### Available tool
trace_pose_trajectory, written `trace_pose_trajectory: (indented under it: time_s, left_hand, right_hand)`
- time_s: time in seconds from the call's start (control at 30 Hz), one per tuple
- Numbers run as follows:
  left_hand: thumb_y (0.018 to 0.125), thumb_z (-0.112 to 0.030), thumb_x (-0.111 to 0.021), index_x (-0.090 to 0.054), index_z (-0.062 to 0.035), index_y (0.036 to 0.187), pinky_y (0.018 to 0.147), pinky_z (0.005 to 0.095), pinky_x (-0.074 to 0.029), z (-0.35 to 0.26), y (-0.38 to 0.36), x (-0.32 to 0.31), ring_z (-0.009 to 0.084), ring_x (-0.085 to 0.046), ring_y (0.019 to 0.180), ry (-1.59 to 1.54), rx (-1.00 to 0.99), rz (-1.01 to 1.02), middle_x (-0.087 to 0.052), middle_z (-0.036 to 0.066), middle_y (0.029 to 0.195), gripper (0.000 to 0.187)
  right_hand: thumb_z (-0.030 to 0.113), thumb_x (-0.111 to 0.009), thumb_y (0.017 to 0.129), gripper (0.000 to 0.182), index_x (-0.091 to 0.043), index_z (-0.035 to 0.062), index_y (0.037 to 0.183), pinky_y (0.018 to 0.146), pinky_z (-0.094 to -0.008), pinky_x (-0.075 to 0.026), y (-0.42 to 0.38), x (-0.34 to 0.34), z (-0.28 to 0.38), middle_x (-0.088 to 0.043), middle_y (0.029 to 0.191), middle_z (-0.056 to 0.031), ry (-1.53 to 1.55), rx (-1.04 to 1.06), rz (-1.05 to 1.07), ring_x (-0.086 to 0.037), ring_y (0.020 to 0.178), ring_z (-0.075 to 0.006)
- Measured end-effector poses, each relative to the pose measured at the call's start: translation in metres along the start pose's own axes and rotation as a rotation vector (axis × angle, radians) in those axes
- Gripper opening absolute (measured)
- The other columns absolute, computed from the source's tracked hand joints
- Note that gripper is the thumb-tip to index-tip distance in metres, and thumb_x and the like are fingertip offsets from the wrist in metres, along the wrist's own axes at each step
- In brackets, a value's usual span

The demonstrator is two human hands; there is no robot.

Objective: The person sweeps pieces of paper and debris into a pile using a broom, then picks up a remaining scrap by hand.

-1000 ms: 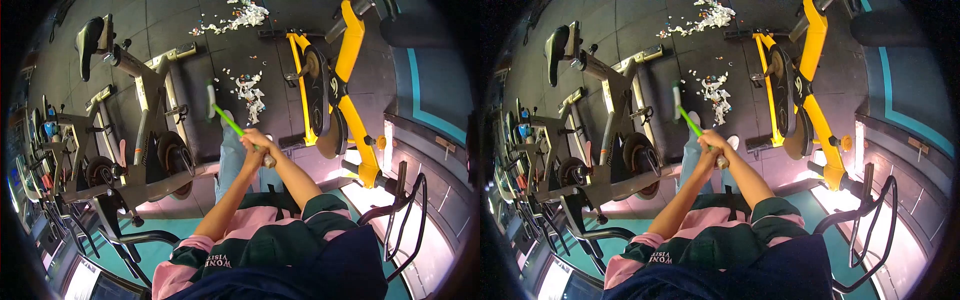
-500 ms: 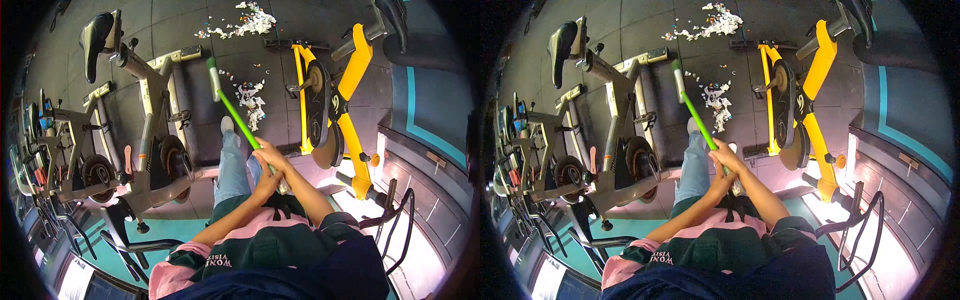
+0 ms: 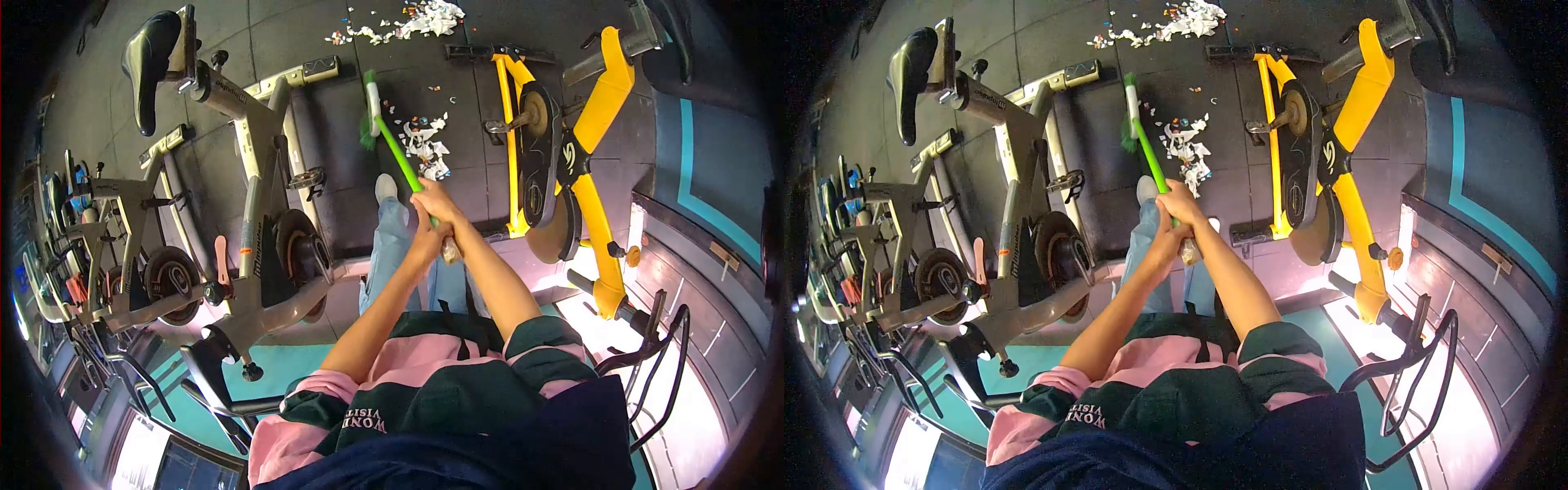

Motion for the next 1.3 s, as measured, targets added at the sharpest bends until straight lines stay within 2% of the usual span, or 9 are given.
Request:
trace_pose_trajectory:
  time_s: [0.13,0.27,0.43,0.6,0.87,0.93,0.97,1.07,1.3]
  left_hand:
    - [0.076,-0.008,-0.049,0.024,-0.0163,0.132,0.057,0.0238,-0.04,-0.001,-0.023,0.0,0.0122,-0.046,0.066,0.061,0.029,0.047,-0.047,0.006,0.088,0.093]
    - [0.078,-0.011,-0.05,0.03,-0.0148,0.128,0.056,0.0241,-0.041,0.042,-0.055,-0.015,0.0127,-0.046,0.066,0.179,-0.056,0.105,-0.047,0.006,0.088,0.095]
    - [0.079,-0.018,-0.051,0.037,-0.0078,0.122,0.052,0.0283,-0.047,0.054,-0.06,-0.02,0.0184,-0.054,0.064,0.126,0.197,0.082,-0.051,0.013,0.089,0.098]
    - [0.079,-0.018,-0.05,0.035,-0.0101,0.124,0.051,0.0252,-0.044,0.038,-0.049,-0.019,0.015,-0.053,0.063,0.213,0.162,0.029,-0.052,0.01,0.085,0.096]
    - [0.079,-0.009,-0.048,0.033,-0.0129,0.126,0.061,0.0279,-0.046,0.042,-0.099,-0.078,0.0191,-0.053,0.076,0.396,0.07,0.174,-0.049,0.015,0.098,0.094]
    - [0.078,-0.007,-0.049,0.033,-0.0149,0.126,0.064,0.03,-0.047,0.038,-0.122,-0.109,0.0222,-0.053,0.079,0.352,0.216,0.197,-0.045,0.019,0.105,0.095]
    - [0.081,-0.008,-0.049,0.021,-0.0261,0.131,0.065,0.0343,-0.049,0.059,-0.116,-0.104,0.0212,-0.054,0.077,0.269,0.245,0.203,-0.049,0.013,0.097,0.088]
    - [0.082,-0.007,-0.047,0.009,-0.026,0.132,0.061,0.0368,-0.049,0.06,-0.123,-0.128,0.0248,-0.055,0.071,0.261,0.438,0.302,-0.05,0.014,0.09,0.077]
    - [0.08,-0.01,-0.048,-0.015,-0.0108,0.121,0.051,0.038,-0.049,0.052,-0.089,-0.117,0.0271,-0.055,0.065,0.514,0.923,0.414,-0.051,0.016,0.076,0.053]
  right_hand:
    - [0.013,-0.058,0.068,0.048,-0.049,-0.0009,0.113,0.07,-0.0313,-0.046,-0.024,0.004,0.011,-0.06,0.094,-0.0197,-0.064,0.102,-0.13,-0.059,0.082,-0.023]
    - [0.011,-0.059,0.069,0.055,-0.043,-0.0033,0.119,0.066,-0.0276,-0.045,-0.084,0.006,0.021,-0.06,0.087,-0.0129,0.112,0.003,0.046,-0.057,0.075,-0.0181]
    - [0.014,-0.061,0.067,0.05,-0.048,-0.0017,0.113,0.059,-0.029,-0.046,-0.082,-0.008,-0.04,-0.06,0.077,-0.01,0.138,-0.106,0.091,-0.056,0.067,-0.0169]
    - [0.016,-0.061,0.066,0.045,-0.053,-0.0011,0.106,0.068,-0.0317,-0.046,-0.056,-0.015,-0.047,-0.062,0.082,-0.0138,0.167,-0.158,0.203,-0.059,0.076,-0.0198]
    - [0.014,-0.06,0.068,0.058,-0.039,-0.0027,0.12,0.083,-0.0326,-0.041,-0.153,0.049,-0.01,-0.052,0.11,-0.0205,0.252,0.125,-0.234,-0.053,0.099,-0.0269]
    - [0.015,-0.06,0.07,0.056,-0.04,-0.0028,0.119,0.083,-0.0321,-0.041,-0.175,0.064,-0.012,-0.054,0.106,-0.0194,0.353,0.115,-0.217,-0.053,0.096,-0.0255]
    - [0.018,-0.062,0.071,0.062,-0.037,-0.0033,0.123,0.086,-0.0304,-0.039,-0.182,0.072,-0.015,-0.05,0.113,-0.019,0.339,0.108,-0.191,-0.05,0.101,-0.0236]
    - [0.019,-0.063,0.07,0.063,-0.038,-0.0031,0.123,0.087,-0.0302,-0.039,-0.196,0.09,-0.029,-0.05,0.113,-0.019,0.314,0.064,-0.251,-0.049,0.103,-0.0229]
    - [0.022,-0.062,0.065,0.036,-0.05,-0.005,0.084,0.052,-0.0332,-0.04,-0.185,0.081,-0.07,-0.053,0.067,-0.0103,0.586,-0.039,-0.469,-0.052,0.061,-0.0189]
Point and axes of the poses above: each hand's wrist, its own y-axis towards the middle knuckle, its own x-axis out of the back of the hand, z = x × y, the point moved 5 cm from there along y, towards the middle knuckle
